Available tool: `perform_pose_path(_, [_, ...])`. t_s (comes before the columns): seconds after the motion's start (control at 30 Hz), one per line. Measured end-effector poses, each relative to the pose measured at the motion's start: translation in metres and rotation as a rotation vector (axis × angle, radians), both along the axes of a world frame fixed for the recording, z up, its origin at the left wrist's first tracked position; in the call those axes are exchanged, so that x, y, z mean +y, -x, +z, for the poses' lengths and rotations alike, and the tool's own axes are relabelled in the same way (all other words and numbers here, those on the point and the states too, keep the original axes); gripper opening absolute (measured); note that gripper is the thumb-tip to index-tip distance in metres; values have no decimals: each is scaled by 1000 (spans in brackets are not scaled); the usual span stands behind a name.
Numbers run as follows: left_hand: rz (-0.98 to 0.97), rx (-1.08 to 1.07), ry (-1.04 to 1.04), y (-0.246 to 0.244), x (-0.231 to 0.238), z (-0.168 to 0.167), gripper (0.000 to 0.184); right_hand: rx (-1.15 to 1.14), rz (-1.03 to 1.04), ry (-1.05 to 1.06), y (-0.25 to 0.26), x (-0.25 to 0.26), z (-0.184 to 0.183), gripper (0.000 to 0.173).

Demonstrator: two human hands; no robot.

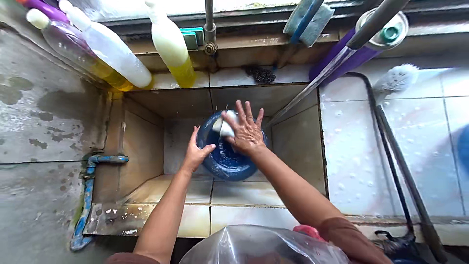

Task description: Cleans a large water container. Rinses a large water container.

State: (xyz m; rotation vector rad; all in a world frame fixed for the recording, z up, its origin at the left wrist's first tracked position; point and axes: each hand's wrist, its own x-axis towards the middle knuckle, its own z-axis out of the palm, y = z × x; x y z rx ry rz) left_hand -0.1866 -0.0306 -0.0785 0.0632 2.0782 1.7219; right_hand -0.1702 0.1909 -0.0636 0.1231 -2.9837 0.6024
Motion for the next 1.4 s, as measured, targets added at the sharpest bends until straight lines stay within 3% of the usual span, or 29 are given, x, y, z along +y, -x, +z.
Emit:
perform_pose_path(0.07, [89,8,-26,-10,9,-7,100,17,-166,19,11,-21,0,79])
perform_pose_path(0.1, [137,3,-32,-9,11,-10,99,9,-143,53,6,-32,0,80])
perform_pose_path(0.2, [260,-59,-99,0,1,-6,90,-213,168,132,-33,-41,12,72])
perform_pose_path(0.27, [274,-107,-146,0,-11,-7,91,-317,199,78,-44,-23,24,68])
perform_pose_path(0.37, [146,-74,-147,-10,-17,-12,96,-165,-57,-12,-23,10,18,75])
perform_pose_path(0.43, [7,-26,-107,-12,-13,-10,100,-103,-216,-13,0,8,13,57])
perform_pose_path(0.5, [-189,13,-24,-3,-13,-4,99,-14,-209,15,6,-17,11,46])
perform_pose_path(0.57, [-314,62,47,8,-8,11,86,131,-42,46,0,-45,9,38])
perform_pose_path(0.63, [-228,152,137,2,1,17,66,216,16,63,-2,-55,7,34])
perform_pose_path(0.7, [-37,187,216,-30,10,10,83,146,-144,29,7,-42,10,34])
perform_pose_path(0.8, [108,106,101,-75,17,-9,116,28,-347,4,22,-19,13,40])
perform_pose_path(0.87, [9,73,46,-67,17,-6,112,80,-231,22,14,-27,12,37])
perform_pose_path(0.93, [-136,97,81,-39,16,7,87,185,17,65,-1,-47,10,33])
perform_pose_path(0.97, [-161,126,137,-29,16,11,72,235,84,78,-4,-54,8,30])
perform_pose_path(1.0, [-139,155,180,-28,16,10,70,243,64,80,-4,-53,7,28])
perform_pose_path(1.1, [45,147,140,-67,22,-12,102,127,-245,16,12,-29,13,34])
perform_pose_path(1.17, [36,77,21,-81,24,-17,116,101,-281,8,16,-22,13,35])
perform_pose_path(1.23, [-87,71,-6,-63,23,-7,103,155,-98,32,4,-34,11,31])
perform_pose_path(1.3, [-141,141,63,-37,22,2,71,244,75,81,-6,-50,5,26])
perform_pose_path(1.33, [-110,171,110,-34,21,1,69,258,56,87,-4,-50,5,25])
perform_pose_path(1.4, [-13,216,119,-47,22,-13,90,191,-123,49,7,-35,10,28])
